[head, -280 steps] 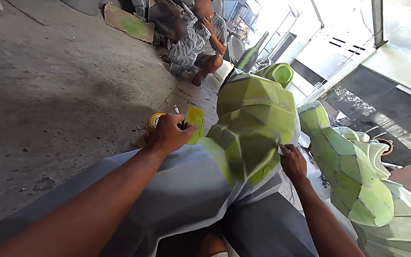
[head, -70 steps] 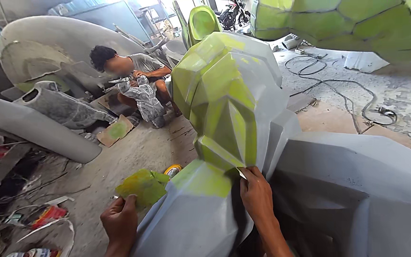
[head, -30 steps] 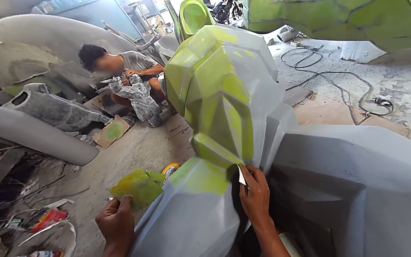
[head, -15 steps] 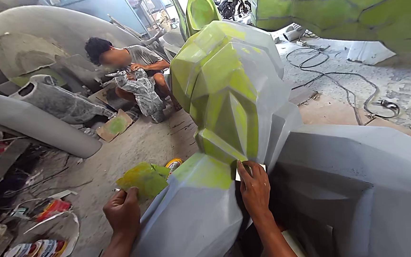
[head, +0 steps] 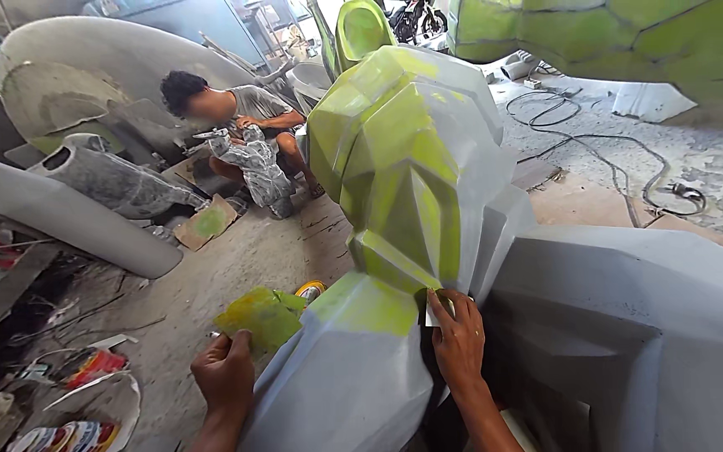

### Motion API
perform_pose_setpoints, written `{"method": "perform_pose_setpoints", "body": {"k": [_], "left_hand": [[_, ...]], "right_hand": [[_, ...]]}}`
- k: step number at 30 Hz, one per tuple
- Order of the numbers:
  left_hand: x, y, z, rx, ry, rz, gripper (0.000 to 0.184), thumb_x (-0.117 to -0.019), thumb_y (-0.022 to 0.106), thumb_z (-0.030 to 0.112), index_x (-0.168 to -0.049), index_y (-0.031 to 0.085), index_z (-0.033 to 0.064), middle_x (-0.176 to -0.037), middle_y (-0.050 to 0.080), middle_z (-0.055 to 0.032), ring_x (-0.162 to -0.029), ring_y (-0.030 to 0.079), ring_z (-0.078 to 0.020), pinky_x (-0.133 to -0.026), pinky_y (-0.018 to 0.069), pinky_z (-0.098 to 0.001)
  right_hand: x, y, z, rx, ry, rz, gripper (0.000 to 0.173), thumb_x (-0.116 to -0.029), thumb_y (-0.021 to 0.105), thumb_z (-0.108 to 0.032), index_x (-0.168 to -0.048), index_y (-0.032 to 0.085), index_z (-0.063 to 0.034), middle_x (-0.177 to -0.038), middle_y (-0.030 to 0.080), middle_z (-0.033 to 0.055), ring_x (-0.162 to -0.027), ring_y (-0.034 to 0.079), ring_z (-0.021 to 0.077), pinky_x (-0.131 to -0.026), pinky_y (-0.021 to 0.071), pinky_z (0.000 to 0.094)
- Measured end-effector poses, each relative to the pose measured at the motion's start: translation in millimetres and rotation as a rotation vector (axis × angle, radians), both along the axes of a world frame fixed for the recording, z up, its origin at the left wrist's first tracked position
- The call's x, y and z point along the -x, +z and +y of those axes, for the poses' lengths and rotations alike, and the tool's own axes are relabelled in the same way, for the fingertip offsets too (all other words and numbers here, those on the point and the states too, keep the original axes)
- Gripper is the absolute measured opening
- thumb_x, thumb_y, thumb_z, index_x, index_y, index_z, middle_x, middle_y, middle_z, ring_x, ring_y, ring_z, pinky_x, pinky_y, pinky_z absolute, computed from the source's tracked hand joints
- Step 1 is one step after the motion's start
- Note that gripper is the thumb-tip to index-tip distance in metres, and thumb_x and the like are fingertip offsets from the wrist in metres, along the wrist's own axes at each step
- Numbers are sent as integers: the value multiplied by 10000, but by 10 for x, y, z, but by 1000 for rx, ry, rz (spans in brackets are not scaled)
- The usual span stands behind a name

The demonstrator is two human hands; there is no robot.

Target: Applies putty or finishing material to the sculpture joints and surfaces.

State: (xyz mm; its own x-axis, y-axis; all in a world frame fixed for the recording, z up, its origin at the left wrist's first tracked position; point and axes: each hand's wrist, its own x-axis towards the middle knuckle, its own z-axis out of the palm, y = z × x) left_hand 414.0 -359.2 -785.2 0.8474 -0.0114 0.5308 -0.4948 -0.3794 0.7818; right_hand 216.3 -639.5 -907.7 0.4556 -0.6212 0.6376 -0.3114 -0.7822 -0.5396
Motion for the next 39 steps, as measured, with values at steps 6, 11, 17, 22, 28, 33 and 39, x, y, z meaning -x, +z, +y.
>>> {"method": "perform_pose_setpoints", "body": {"k": [6, 11, 17, 22, 28, 33, 39], "left_hand": [[-5, -16, 1, 9, -9, -2, 225, -941, 581, 69, -720, 616, 95, -581, 556, 87, -519, 549, 16, -511, 473, -169], [3, -10, -5, 4, -5, -2, 208, -939, 590, 76, -734, 625, 81, -590, 560, 80, -524, 545, 14, -519, 468, -172], [15, 0, -13, -11, 5, 4, 204, -943, 591, 84, -743, 629, 74, -597, 568, 77, -532, 554, 16, -521, 475, -175], [25, 7, -11, -9, -10, -5, 210, -943, 588, 83, -739, 640, 75, -586, 570, 76, -521, 550, 16, -508, 467, -170], [9, -15, 1, -6, -10, -7, 208, -940, 595, 93, -736, 636, 85, -582, 557, 88, -515, 534, 21, -502, 452, -170], [17, 0, -13, 9, -12, -6, 204, -936, 595, 86, -736, 640, 83, -581, 565, 81, -512, 541, 17, -501, 459, -172], [21, 4, -1, 2, -21, 2, 216, -949, 591, 85, -738, 640, 80, -582, 561, 80, -513, 536, 18, -504, 454, -169]], "right_hand": [[-6, 43, -2, 10, -35, 76, 519, -866, 635, -52, -1300, 715, -325, -1320, 662, 15, -1269, 580, 263, -1035, 491, 451], [30, 71, -19, 11, -47, 63, 504, -857, 635, -54, -1278, 730, -314, -1300, 671, 21, -1242, 593, 272, -1002, 505, 455], [22, 116, -28, 19, -53, 122, 513, -848, 651, -49, -1282, 725, -314, -1314, 669, 22, -1263, 588, 281, -1041, 487, 480], [113, 130, -84, 48, -59, 128, 491, -835, 668, -60, -1259, 741, -297, -1301, 673, 32, -1239, 597, 293, -1018, 492, 483], [7, 185, -158, 145, 66, 116, 529, -842, 669, -43, -1284, 719, -329, -1310, 662, -1, -1269, 575, 253, -1041, 483, 463], [43, 184, -193, 149, 67, 141, 476, -847, 669, -56, -1230, 743, -330, -1292, 669, -15, -1261, 581, 248, -1029, 491, 453], [202, 155, -196, 88, 43, 115, 438, -851, 632, -116, -1210, 752, -336, -1226, 690, -15, -1196, 615, 239, -986, 507, 457]]}}
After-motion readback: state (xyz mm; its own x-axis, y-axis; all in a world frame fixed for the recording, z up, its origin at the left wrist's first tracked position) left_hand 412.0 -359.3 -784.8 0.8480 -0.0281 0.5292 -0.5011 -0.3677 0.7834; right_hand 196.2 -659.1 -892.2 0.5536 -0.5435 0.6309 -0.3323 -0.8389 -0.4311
